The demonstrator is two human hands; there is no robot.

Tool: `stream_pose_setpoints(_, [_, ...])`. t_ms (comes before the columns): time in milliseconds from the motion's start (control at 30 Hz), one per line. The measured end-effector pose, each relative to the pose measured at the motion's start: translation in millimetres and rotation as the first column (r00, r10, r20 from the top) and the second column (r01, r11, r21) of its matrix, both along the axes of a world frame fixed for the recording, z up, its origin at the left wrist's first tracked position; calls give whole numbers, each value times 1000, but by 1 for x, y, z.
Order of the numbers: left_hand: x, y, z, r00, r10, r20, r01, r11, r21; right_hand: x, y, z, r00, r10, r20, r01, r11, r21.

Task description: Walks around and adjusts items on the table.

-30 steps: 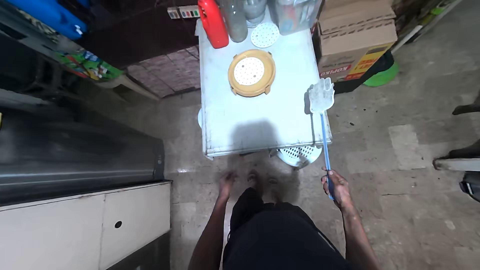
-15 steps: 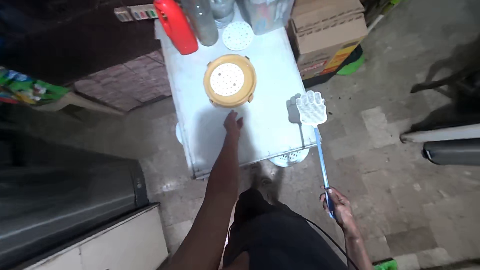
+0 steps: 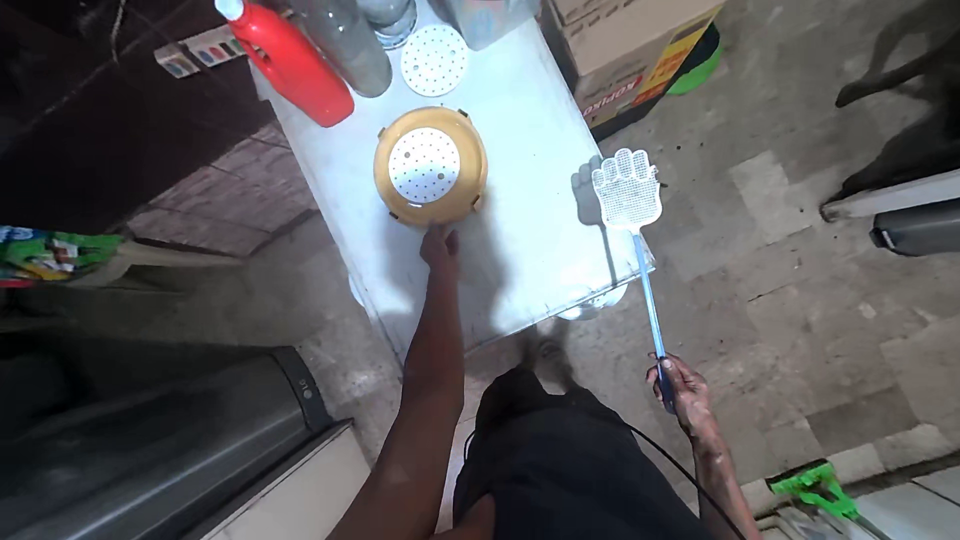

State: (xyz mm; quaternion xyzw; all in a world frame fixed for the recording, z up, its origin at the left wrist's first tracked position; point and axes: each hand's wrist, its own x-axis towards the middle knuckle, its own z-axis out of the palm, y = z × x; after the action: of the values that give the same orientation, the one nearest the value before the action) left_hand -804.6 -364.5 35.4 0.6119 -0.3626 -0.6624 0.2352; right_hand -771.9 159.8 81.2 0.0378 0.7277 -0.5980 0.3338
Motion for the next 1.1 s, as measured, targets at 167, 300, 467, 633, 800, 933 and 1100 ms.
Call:
stream_pose_setpoints(167, [16, -42, -4, 998, -55, 19, 56, 997, -48, 4, -4, -5, 999, -28, 24, 28, 1000, 9])
stream_pose_setpoints(300, [23, -79, -12, 998, -65, 13, 66, 995, -72, 7, -7, -4, 999, -28, 30, 27, 999, 30])
stream_pose_setpoints(467, [27, -111, -8, 996, -72, 54, 76, 994, -79, 10, -6, -4, 999, -50, 2, 50, 998, 28])
stream_pose_setpoints(633, [34, -140, -6, 991, -93, 98, 104, 989, -107, 12, 0, -7, 997, -67, -22, 69, 995, 76])
stream_pose_setpoints(800, [41, -155, -4, 985, -110, 129, 124, 987, -105, 13, 4, -6, 997, -78, -27, 80, 994, 81])
stream_pose_setpoints(933, [45, -159, -4, 985, -141, 101, 149, 985, -84, 11, 3, -6, 996, -78, -51, 83, 993, 89])
stream_pose_setpoints(1100, [51, -149, 1, 982, -153, 111, 161, 985, -62, -1, -5, -1, 989, -57, -139, 77, 987, 141])
